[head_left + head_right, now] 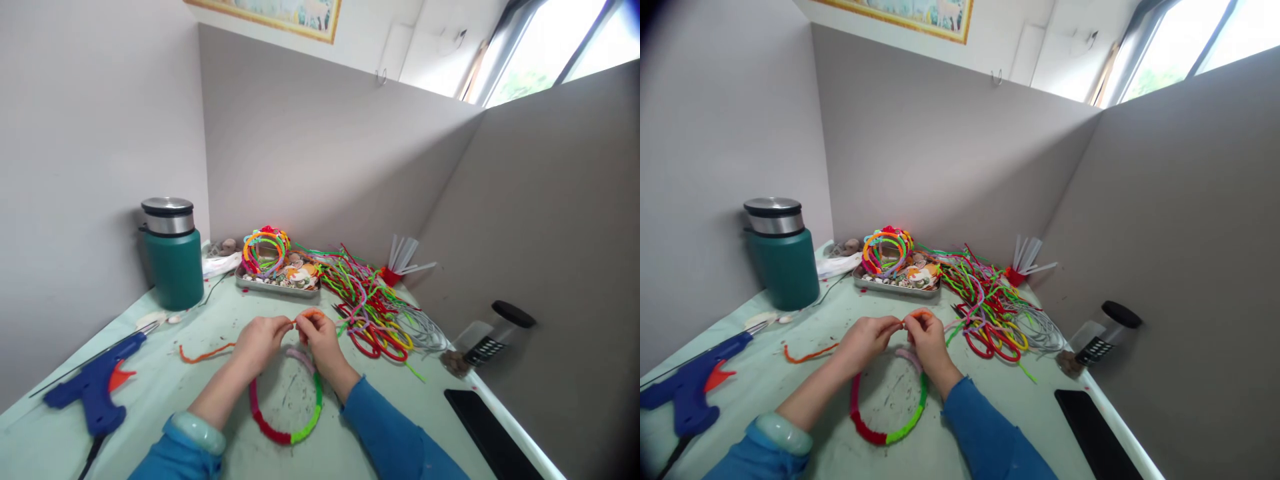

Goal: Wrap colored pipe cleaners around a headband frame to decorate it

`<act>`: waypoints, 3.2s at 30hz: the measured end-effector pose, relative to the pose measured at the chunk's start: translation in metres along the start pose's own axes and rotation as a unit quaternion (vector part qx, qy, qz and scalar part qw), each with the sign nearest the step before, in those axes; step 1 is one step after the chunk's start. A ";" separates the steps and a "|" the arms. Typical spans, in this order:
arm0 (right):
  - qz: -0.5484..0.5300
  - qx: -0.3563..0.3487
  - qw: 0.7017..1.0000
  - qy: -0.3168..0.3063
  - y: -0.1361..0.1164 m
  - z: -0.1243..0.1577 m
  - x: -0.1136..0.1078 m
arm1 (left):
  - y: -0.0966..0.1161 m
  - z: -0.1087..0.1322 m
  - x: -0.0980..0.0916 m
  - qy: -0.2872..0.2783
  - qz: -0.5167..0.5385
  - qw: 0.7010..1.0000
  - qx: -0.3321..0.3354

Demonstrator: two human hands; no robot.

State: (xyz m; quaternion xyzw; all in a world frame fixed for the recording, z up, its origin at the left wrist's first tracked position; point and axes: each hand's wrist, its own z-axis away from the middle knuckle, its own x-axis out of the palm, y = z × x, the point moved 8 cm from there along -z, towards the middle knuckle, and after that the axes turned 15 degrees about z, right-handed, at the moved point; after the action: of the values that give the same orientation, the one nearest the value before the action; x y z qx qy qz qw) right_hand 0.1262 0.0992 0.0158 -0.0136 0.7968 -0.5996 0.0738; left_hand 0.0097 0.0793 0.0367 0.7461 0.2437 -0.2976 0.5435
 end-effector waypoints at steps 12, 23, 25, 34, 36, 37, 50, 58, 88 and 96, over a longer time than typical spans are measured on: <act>-0.039 0.087 0.995 -0.023 0.021 -0.006 -0.001 | -0.002 0.002 -0.012 0.017 0.013 0.999 -0.024; -0.064 0.093 0.993 -0.016 0.018 -0.003 -0.002 | -0.001 0.001 -0.005 0.010 0.030 0.999 -0.014; -0.106 0.104 0.988 -0.032 0.019 -0.002 0.003 | -0.001 0.000 -0.003 -0.003 0.042 0.999 -0.008; -0.224 0.130 0.965 -0.029 0.022 -0.006 0.000 | -0.001 0.000 -0.004 -0.023 0.090 0.996 0.010; -0.220 0.122 0.968 -0.011 0.021 -0.008 -0.007 | -0.003 0.000 -0.008 -0.007 0.088 0.996 0.000; -0.215 0.121 0.969 -0.009 0.021 -0.009 -0.008 | -0.003 0.000 -0.010 0.001 0.083 0.997 -0.001; 0.048 0.012 0.999 -0.017 0.004 0.002 0.005 | -0.003 0.002 -0.006 0.002 -0.019 0.999 -0.036; 0.073 -0.005 0.996 0.046 0.003 -0.004 -0.011 | -0.002 0.000 -0.007 0.002 0.048 0.998 -0.030; -0.043 0.085 0.995 -0.038 0.020 -0.001 0.009 | -0.003 -0.002 -0.005 0.001 0.067 0.998 -0.021; -0.104 0.112 0.987 0.051 0.027 -0.008 -0.017 | -0.007 -0.002 -0.007 -0.011 0.108 0.993 -0.051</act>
State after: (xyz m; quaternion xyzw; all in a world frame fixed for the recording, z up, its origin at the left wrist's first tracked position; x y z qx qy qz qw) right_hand 0.1441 0.1168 -0.0063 -0.0574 0.7215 -0.6894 -0.0283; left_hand 0.0005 0.0830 0.0371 0.7358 0.1702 -0.2326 0.6128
